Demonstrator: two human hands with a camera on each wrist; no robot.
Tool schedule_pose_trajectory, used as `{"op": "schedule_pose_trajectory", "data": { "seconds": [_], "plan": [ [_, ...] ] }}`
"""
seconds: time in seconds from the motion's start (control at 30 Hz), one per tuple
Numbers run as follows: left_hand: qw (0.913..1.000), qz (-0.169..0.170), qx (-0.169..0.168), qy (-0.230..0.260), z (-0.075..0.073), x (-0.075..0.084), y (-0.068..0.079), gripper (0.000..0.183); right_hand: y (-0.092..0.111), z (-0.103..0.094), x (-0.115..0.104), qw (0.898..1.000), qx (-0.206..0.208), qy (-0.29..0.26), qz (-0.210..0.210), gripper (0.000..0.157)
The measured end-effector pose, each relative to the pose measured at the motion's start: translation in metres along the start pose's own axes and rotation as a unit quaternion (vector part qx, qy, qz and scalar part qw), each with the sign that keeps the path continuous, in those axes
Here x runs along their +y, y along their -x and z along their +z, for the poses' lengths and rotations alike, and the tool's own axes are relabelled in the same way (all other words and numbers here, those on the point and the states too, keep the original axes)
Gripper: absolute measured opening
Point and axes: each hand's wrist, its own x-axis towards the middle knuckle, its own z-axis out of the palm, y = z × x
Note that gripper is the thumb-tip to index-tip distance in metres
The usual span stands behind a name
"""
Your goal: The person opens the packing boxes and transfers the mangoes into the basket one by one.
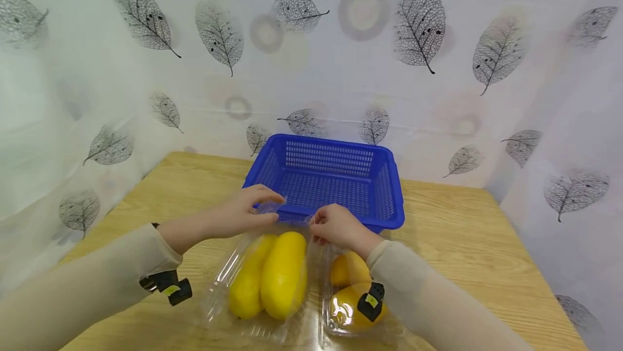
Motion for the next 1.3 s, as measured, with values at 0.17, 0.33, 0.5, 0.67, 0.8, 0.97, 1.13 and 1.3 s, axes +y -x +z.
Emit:
{"op": "schedule_pose_trajectory", "data": {
  "seconds": [0.17, 0.33, 0.5, 0.67, 0.8, 0.97, 1.13, 1.3],
  "plan": [
    [0.9982, 0.010, 0.019, 0.056, -0.011, -0.009, 0.011, 0.038, 0.001, -0.001, 0.006, 1.000, -0.001, 0.010, 0.007, 0.016],
    [0.9971, 0.008, 0.029, 0.070, -0.021, -0.018, 0.021, 0.039, 0.003, -0.002, 0.014, 1.000, -0.007, 0.001, 0.011, 0.018],
    [0.9956, -0.006, 0.042, 0.083, -0.030, -0.022, 0.030, 0.039, 0.006, -0.005, 0.015, 1.000, -0.018, -0.015, 0.000, 0.025],
    [0.9931, -0.027, 0.058, 0.099, -0.036, -0.026, 0.040, 0.040, 0.009, -0.003, 0.018, 0.999, -0.023, -0.039, 0.022, 0.037],
    [0.9903, -0.034, 0.064, 0.118, -0.043, -0.031, 0.049, 0.037, 0.009, -0.001, 0.021, 0.997, -0.040, -0.049, 0.033, 0.036],
    [0.9883, -0.022, 0.041, 0.145, -0.055, -0.040, 0.062, 0.039, 0.009, -0.002, 0.024, 0.995, -0.082, -0.055, 0.028, 0.036],
    [0.9884, -0.062, -0.001, 0.139, -0.069, -0.046, 0.082, 0.047, 0.010, -0.003, 0.024, 0.991, -0.115, -0.062, 0.022, 0.042],
    [0.9855, -0.107, -0.011, 0.131, -0.082, -0.060, 0.098, 0.055, 0.014, -0.004, 0.026, 0.990, -0.130, -0.055, 0.018, 0.045]
  ]
}}
